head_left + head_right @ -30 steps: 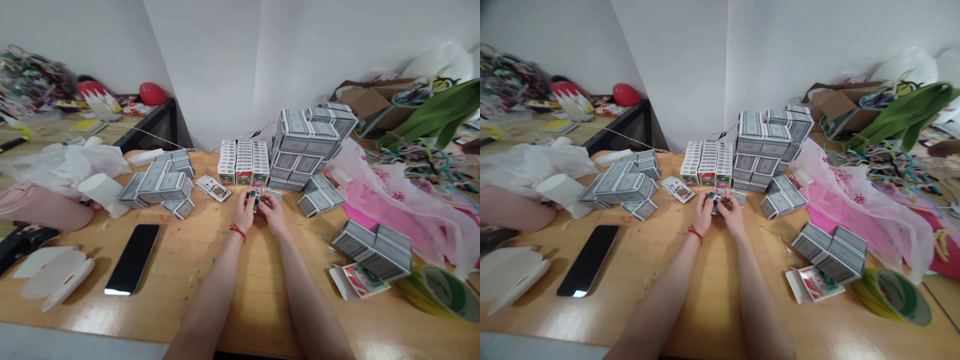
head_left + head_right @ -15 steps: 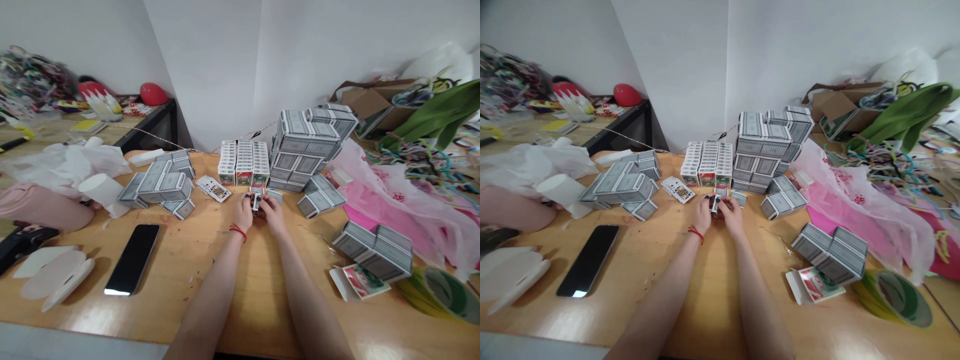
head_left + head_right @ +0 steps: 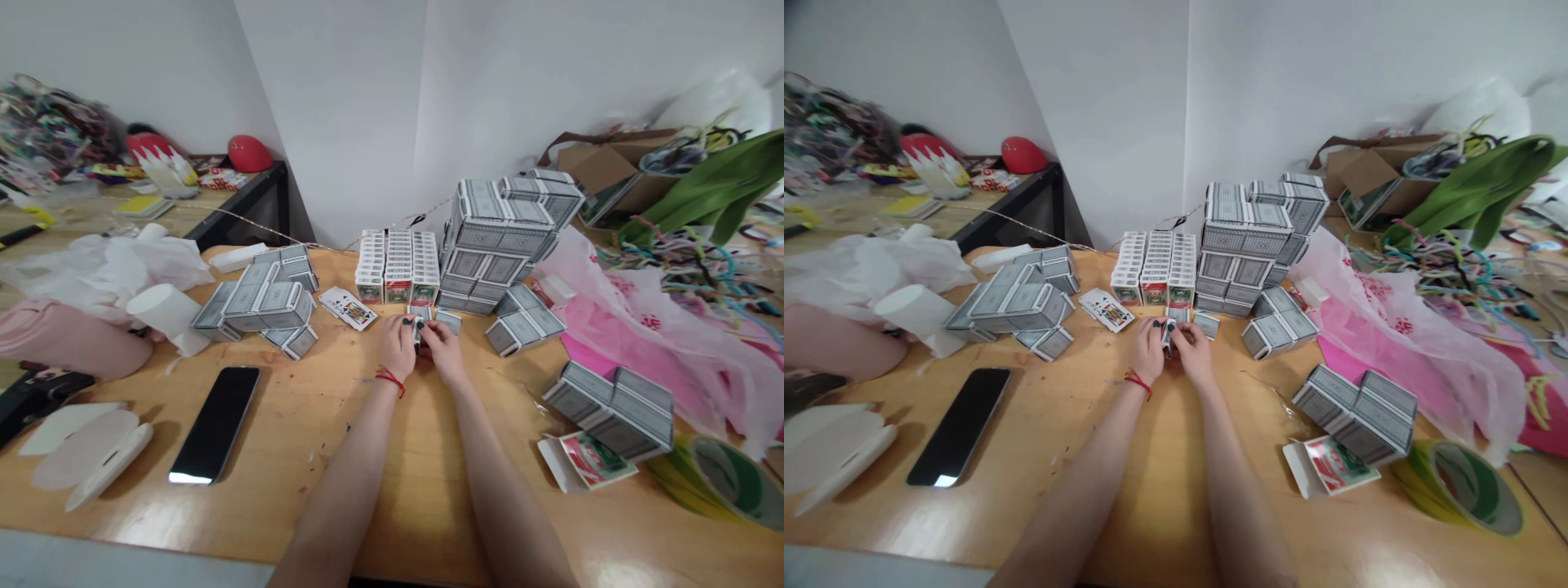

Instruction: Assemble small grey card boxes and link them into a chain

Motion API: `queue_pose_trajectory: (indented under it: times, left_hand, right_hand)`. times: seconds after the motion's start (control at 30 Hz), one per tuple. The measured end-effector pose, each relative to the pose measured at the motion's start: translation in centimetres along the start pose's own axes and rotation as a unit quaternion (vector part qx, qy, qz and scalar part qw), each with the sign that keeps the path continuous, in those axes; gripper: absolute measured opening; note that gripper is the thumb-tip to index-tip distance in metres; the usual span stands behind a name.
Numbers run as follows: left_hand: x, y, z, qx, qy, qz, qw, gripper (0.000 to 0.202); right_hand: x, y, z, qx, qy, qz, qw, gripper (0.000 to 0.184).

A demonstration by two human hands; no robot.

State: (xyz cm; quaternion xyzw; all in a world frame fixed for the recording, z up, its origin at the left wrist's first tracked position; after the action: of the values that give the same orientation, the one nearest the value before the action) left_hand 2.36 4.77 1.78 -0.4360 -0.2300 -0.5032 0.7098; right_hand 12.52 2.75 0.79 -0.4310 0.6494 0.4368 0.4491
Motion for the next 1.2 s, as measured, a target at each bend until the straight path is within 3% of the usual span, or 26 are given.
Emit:
queue_pose_trajectory:
  times: [0.5, 0.63, 0.77, 1.2]
  left_hand:
    - [0.0, 0.1, 0.0, -0.002, -0.046, -0.032, 0.998, 0.042]
    - [-0.4, 0.1, -0.3, -0.015, -0.092, -0.051, 0.994, 0.044]
    - [-0.4, 0.0, -0.5, -0.014, -0.097, -0.064, 0.993, 0.045]
    - [-0.5, 1.0, 0.0, -0.038, -0.122, -0.191, 0.973, 0.059]
  right_hand:
    - [0.4, -0.1, 0.3, -0.016, -0.002, -0.028, 0.999, 0.032]
    - [0.5, 0.0, 0.2, -0.048, 0.017, -0.006, 0.999, 0.032]
    - [0.4, 0.1, 0.0, -0.083, 0.045, -0.003, 0.996, 0.033]
    - [1.0, 0.5, 0.0, -0.035, 0.033, -0.037, 0.998, 0.041]
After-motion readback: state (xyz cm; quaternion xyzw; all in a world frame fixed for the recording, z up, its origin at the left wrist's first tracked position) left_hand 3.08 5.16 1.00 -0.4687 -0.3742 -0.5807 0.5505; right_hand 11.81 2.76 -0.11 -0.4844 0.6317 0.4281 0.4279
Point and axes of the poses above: each hand's wrist, its own z-axis towards the middle knuckle, its own y-axis out of the palm, x = y × z, the point moved 2 cm from there along z, towards the middle knuckle, and after that the axes turned 6 degrees about y, right-handed, at the moved point
